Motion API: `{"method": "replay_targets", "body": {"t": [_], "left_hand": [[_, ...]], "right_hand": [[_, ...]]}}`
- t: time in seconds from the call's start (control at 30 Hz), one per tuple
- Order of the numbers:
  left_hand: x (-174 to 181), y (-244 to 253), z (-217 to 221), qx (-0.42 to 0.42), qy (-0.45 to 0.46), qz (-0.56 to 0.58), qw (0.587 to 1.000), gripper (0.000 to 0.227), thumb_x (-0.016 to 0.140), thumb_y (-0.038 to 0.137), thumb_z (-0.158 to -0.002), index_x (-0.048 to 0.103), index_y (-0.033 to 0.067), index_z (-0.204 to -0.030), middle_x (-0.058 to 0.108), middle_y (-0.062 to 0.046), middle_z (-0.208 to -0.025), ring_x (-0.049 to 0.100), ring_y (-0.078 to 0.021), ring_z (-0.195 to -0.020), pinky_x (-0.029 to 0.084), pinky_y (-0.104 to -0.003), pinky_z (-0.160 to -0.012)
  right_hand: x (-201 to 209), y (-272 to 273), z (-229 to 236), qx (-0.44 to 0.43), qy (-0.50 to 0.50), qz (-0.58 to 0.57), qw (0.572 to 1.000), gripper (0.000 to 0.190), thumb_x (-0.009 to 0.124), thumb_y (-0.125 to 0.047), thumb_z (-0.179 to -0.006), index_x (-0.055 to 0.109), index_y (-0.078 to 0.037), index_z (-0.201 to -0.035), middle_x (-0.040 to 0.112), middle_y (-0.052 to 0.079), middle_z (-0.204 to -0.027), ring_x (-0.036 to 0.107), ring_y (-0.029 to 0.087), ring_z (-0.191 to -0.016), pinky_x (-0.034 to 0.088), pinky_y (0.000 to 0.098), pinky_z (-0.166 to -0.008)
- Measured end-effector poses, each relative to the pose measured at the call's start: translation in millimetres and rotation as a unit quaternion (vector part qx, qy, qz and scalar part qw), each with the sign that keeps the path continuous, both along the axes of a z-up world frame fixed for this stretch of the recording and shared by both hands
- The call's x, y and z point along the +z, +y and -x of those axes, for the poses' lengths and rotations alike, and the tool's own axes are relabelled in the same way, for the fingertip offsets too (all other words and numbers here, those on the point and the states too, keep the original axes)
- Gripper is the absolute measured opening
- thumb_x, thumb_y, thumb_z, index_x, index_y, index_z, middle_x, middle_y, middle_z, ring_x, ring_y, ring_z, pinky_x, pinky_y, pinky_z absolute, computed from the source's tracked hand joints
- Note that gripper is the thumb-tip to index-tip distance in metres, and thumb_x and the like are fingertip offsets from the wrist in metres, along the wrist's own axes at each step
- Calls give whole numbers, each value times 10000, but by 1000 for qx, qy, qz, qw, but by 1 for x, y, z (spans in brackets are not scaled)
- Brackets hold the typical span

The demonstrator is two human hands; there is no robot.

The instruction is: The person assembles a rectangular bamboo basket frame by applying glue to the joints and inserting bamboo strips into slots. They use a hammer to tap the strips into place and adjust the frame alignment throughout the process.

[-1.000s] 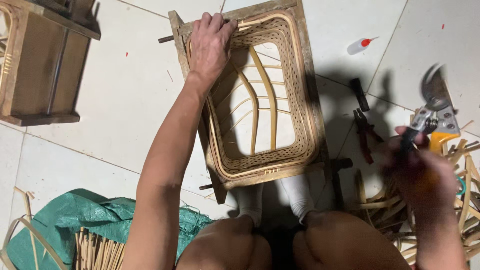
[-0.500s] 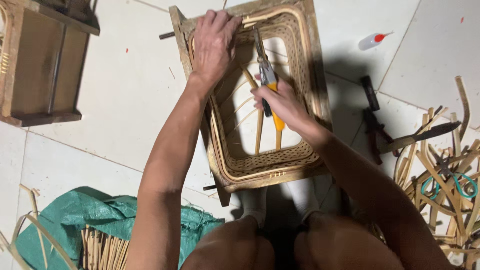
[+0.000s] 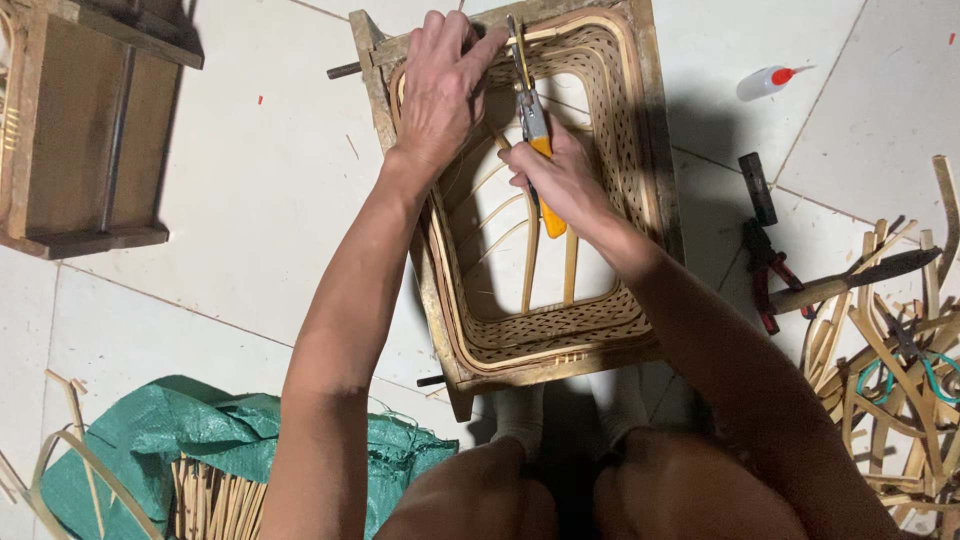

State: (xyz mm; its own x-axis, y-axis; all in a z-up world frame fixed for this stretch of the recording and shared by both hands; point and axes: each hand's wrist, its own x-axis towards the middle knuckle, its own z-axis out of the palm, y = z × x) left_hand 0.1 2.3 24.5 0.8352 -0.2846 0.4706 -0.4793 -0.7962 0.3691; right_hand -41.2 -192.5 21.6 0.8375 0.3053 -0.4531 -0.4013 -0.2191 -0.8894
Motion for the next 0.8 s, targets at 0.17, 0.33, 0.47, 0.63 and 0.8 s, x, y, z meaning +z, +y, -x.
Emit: {"method": "replay_targets", "body": {"t": [0.17,0.33,0.47,0.63,0.8], "left_hand": [[1,-1,1,3,-7,-2,1000,522,756,-36,-763,696,43,-1275,532,-96,-1040,496,-291,-1002,425,-426,-883],[0,0,1,5,-8,-2,1000,547,757,-54,-747,693,51,-1280,540,-94,-1070,499,-292,-1022,423,-429,-891],[-2,0,1,5,-6,-4,1000,556,764,-50,-758,693,64,-1297,527,-91,-1054,490,-289,-1016,419,-428,-892],[-2,-1,0,9,-5,-10,1000,573,767,-39,-739,694,66,-1297,528,-88,-1049,486,-288,-1006,415,-432,-876],[-4,0,1,9,10,-21,1000,585,768,-53,-729,692,59,-1298,530,-99,-1070,490,-292,-1025,423,-436,-896]], "right_hand": [[3,2,-4,0,-22,-10,1000,354,666,-243,-878,575,-40,-1153,606,48,-911,639,147,-814,598,315,-723],[1,0,-5,21,-12,-3,1000,261,642,-227,-899,558,-83,-1101,624,35,-870,664,133,-776,594,310,-713],[2,-6,-9,54,-37,-40,997,194,620,-194,-937,556,-70,-1071,639,29,-857,650,137,-787,576,305,-743],[8,-3,-11,45,-40,-25,998,197,607,-178,-922,555,-69,-1078,609,9,-839,621,121,-764,562,296,-723],[13,7,-9,0,4,-2,1000,223,583,-144,-876,558,-116,-1097,569,-13,-762,578,101,-663,543,300,-603]]}}
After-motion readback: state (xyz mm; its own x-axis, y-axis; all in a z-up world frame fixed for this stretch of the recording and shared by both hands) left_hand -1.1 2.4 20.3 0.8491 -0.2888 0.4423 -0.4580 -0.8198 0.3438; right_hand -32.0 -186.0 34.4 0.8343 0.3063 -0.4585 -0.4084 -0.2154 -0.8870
